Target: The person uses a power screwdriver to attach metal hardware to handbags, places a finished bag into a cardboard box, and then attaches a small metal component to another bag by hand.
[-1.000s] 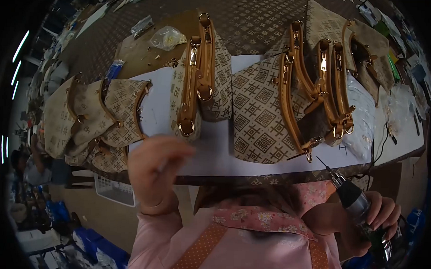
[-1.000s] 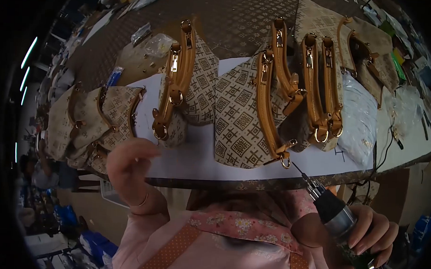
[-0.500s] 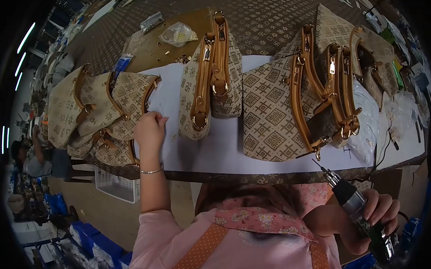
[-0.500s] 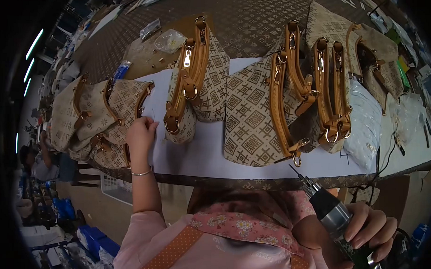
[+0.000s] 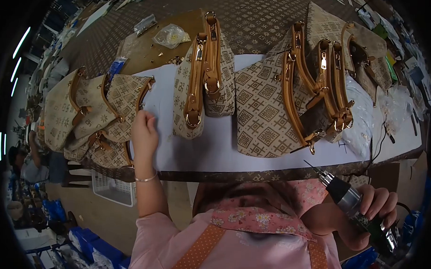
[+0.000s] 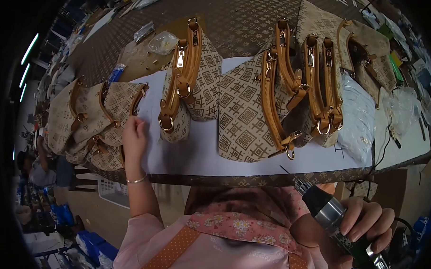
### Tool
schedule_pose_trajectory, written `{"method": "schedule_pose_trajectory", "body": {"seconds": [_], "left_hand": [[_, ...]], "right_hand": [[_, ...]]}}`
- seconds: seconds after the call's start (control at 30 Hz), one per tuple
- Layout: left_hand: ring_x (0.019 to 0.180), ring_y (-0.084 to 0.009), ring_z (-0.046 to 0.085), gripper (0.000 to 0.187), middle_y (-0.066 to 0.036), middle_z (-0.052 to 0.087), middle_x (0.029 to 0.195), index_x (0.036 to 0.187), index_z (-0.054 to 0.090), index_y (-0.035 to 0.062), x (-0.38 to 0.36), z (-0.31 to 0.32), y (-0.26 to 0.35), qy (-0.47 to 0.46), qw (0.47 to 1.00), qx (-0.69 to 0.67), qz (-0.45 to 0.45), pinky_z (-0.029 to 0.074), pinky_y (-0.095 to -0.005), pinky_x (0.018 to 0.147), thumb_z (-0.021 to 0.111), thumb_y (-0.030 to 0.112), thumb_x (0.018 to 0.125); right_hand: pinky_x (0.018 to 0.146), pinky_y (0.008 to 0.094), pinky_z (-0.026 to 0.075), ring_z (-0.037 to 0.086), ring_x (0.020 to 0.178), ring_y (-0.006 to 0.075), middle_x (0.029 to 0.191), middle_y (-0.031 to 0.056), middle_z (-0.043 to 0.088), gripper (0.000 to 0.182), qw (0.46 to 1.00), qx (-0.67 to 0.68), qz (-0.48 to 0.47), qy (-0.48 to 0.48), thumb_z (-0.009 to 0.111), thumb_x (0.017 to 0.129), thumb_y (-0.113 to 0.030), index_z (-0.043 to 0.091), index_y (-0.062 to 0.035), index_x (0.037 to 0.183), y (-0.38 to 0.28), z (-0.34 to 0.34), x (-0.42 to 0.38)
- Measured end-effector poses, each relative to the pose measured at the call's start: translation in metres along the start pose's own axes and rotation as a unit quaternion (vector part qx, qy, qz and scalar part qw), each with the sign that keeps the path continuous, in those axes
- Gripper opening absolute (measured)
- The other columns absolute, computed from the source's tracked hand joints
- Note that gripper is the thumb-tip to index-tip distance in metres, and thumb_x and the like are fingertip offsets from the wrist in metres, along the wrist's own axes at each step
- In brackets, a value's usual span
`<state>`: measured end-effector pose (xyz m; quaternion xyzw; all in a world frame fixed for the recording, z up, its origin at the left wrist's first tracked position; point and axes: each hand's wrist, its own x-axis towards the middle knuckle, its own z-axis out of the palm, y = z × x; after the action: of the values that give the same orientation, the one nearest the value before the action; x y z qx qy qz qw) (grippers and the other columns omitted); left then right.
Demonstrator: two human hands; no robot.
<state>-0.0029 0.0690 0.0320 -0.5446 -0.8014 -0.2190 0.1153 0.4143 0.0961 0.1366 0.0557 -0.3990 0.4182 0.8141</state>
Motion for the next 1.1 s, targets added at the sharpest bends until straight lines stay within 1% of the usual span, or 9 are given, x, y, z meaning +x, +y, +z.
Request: {"method": "schedule_pose_trajectory", "body": {"seconds": [0.03,0.07,0.13,0.2,0.27,0.3,0.37,0.57,1.1], "left_hand": [[0.059,-0.0194,0.052,0.008,-0.009,0.054,0.074,0.079,0.047,0.0028,-0.01,-0.013,0.011,-0.008,0.975,-0.217,-0.051,0.041,-0.0295,0.053,0.054,0.004,0.082],[0.057,-0.0132,0.048,0.01,-0.007,0.053,0.073,0.08,0.044,0.0034,-0.02,-0.028,0.025,-0.017,0.9,-0.424,-0.102,0.04,-0.0242,0.051,0.052,0.002,0.084],[0.059,-0.0054,0.043,0.01,-0.004,0.051,0.077,0.083,0.041,0.0063,-0.042,-0.055,0.071,-0.089,0.772,-0.617,-0.124,0.036,-0.017,0.052,0.048,-0.001,0.086],[0.06,-0.0068,0.044,0.014,-0.005,0.051,0.08,0.089,0.04,0.0079,-0.061,-0.061,0.108,-0.194,0.646,-0.728,-0.123,0.036,-0.0177,0.052,0.049,-0.003,0.086],[0.061,-0.0065,0.043,0.016,-0.005,0.051,0.082,0.093,0.038,0.0083,-0.067,-0.047,0.134,-0.294,0.561,-0.766,-0.11,0.037,-0.0176,0.054,0.049,-0.002,0.086],[0.061,-0.0065,0.043,0.016,-0.005,0.051,0.082,0.093,0.038,0.0083,-0.07,-0.04,0.143,-0.297,0.558,-0.767,-0.113,0.037,-0.0176,0.054,0.049,-0.002,0.086],[0.064,-0.0064,0.043,0.013,-0.004,0.051,0.082,0.095,0.038,0.0084,-0.074,-0.027,0.157,-0.372,0.475,-0.793,-0.085,0.038,-0.0177,0.058,0.048,0.003,0.089],[0.068,-0.0055,0.043,0.007,-0.002,0.05,0.082,0.095,0.038,0.0085,-0.072,-0.024,0.169,-0.41,0.47,-0.777,-0.089,0.038,-0.0179,0.062,0.045,0.009,0.092],[0.075,-0.0059,0.049,0.008,-0.001,0.052,0.087,0.096,0.04,0.0086,-0.074,-0.018,0.173,-0.409,0.464,-0.78,-0.096,0.039,-0.0173,0.063,0.046,0.007,0.091]], "right_hand": [[0.058,0.0224,0.041,0.043,0.065,0.0113,0.077,0.0006,0.037,0.032,1.0,0.01,0.002,-0.002,0.064,0.055,-0.002,0.048,-0.0102,0.082,0.001,0.0,0.0],[0.058,0.0225,0.041,0.043,0.065,0.0114,0.077,0.0007,0.037,0.032,1.0,0.02,0.006,-0.003,0.064,0.055,-0.002,0.048,-0.0099,0.082,0.001,0.0,0.0],[0.058,0.0225,0.041,0.043,0.065,0.0113,0.078,0.0008,0.037,0.033,0.999,0.028,0.023,0.011,0.064,0.055,-0.001,0.048,-0.0096,0.082,0.005,0.002,-0.001],[0.057,0.0222,0.042,0.043,0.064,0.011,0.079,0.0009,0.037,0.036,0.995,0.07,0.064,0.026,0.065,0.056,0.002,0.046,-0.0093,0.085,0.013,0.008,-0.002],[0.057,0.0223,0.042,0.043,0.064,0.0109,0.08,0.0008,0.036,0.039,0.99,0.089,0.09,0.055,0.066,0.057,0.003,0.044,-0.0094,0.087,0.022,0.014,-0.01],[0.056,0.0232,0.042,0.043,0.065,0.0111,0.08,0.0009,0.036,0.041,0.988,0.097,0.105,0.06,0.066,0.057,0.003,0.042,-0.0098,0.088,0.027,0.017,-0.012],[0.054,0.0242,0.045,0.046,0.064,0.0115,0.08,0.0007,0.037,0.042,0.986,0.078,0.123,0.082,0.068,0.057,0.003,0.043,-0.0105,0.088,0.03,0.019,-0.016],[0.051,0.0271,0.047,0.048,0.063,0.0132,0.081,0.001,0.038,0.041,0.98,0.055,0.159,0.108,0.069,0.058,-0.001,0.042,-0.011,0.088,0.031,0.013,-0.02],[0.053,0.0261,0.044,0.047,0.066,0.0128,0.082,0.001,0.037,0.04,0.978,0.048,0.171,0.108,0.068,0.059,-0.005,0.042,-0.0114,0.089,0.034,0.008,-0.02]]}}
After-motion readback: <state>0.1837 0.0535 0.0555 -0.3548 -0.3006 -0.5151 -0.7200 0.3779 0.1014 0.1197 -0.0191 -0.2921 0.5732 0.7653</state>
